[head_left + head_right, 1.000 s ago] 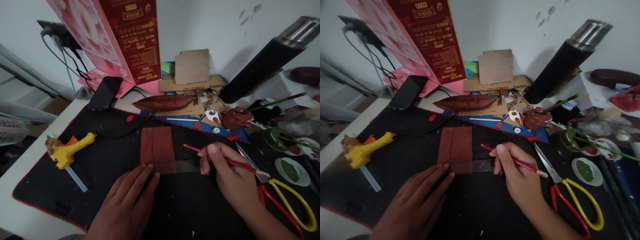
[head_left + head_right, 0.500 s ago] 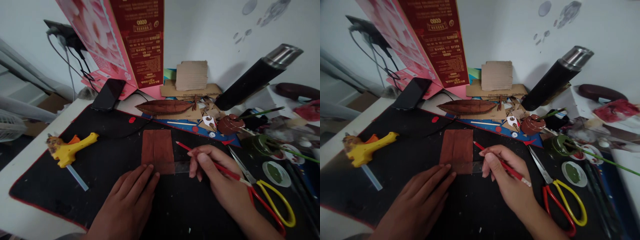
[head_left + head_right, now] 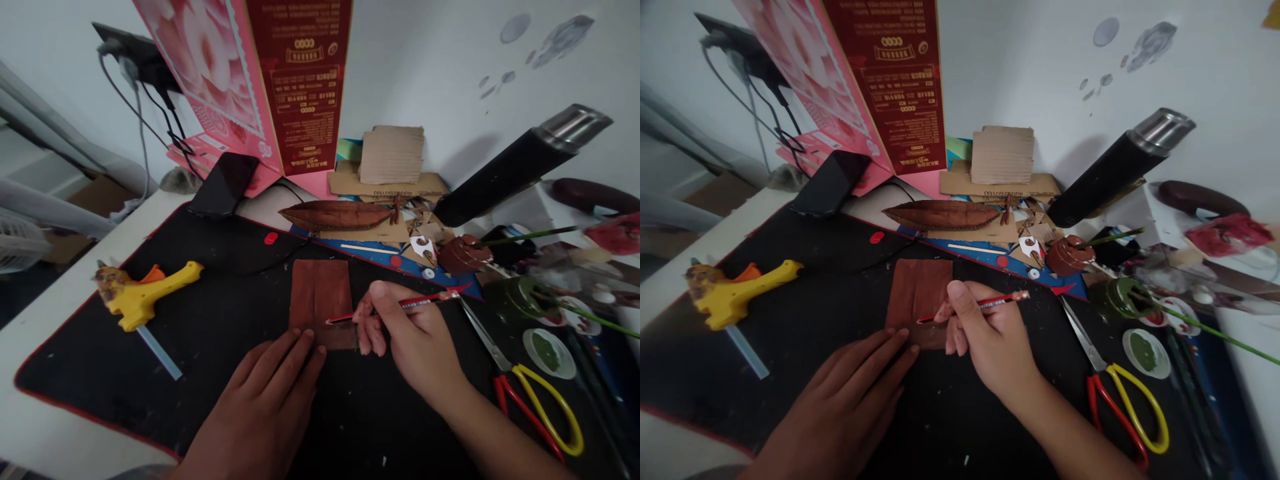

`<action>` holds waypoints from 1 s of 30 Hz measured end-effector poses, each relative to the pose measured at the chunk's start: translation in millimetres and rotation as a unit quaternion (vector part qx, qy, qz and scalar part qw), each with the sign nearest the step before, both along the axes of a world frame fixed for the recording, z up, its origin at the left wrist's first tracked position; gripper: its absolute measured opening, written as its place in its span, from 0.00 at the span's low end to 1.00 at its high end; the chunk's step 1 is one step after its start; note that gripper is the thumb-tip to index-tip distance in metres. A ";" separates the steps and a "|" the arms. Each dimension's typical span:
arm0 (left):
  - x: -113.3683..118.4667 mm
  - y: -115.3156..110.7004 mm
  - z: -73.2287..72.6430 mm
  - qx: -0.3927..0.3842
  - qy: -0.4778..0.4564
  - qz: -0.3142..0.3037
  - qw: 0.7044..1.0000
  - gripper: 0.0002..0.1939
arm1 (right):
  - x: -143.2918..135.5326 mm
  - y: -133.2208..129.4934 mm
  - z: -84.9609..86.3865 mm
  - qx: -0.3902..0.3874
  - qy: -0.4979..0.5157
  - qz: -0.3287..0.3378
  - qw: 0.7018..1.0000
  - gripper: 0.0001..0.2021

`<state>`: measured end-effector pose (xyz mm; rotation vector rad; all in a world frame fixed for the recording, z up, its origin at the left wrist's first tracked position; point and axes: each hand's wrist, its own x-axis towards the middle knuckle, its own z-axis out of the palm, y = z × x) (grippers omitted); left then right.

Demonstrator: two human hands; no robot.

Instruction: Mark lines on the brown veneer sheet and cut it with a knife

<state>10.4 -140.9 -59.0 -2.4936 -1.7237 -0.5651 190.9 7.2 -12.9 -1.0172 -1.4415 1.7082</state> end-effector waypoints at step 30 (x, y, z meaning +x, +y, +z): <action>2.3 -4.9 -2.1 -0.022 -0.034 0.020 0.999 0.19 | -10.7 -6.4 -27.8 0.008 -0.041 0.055 0.998 0.25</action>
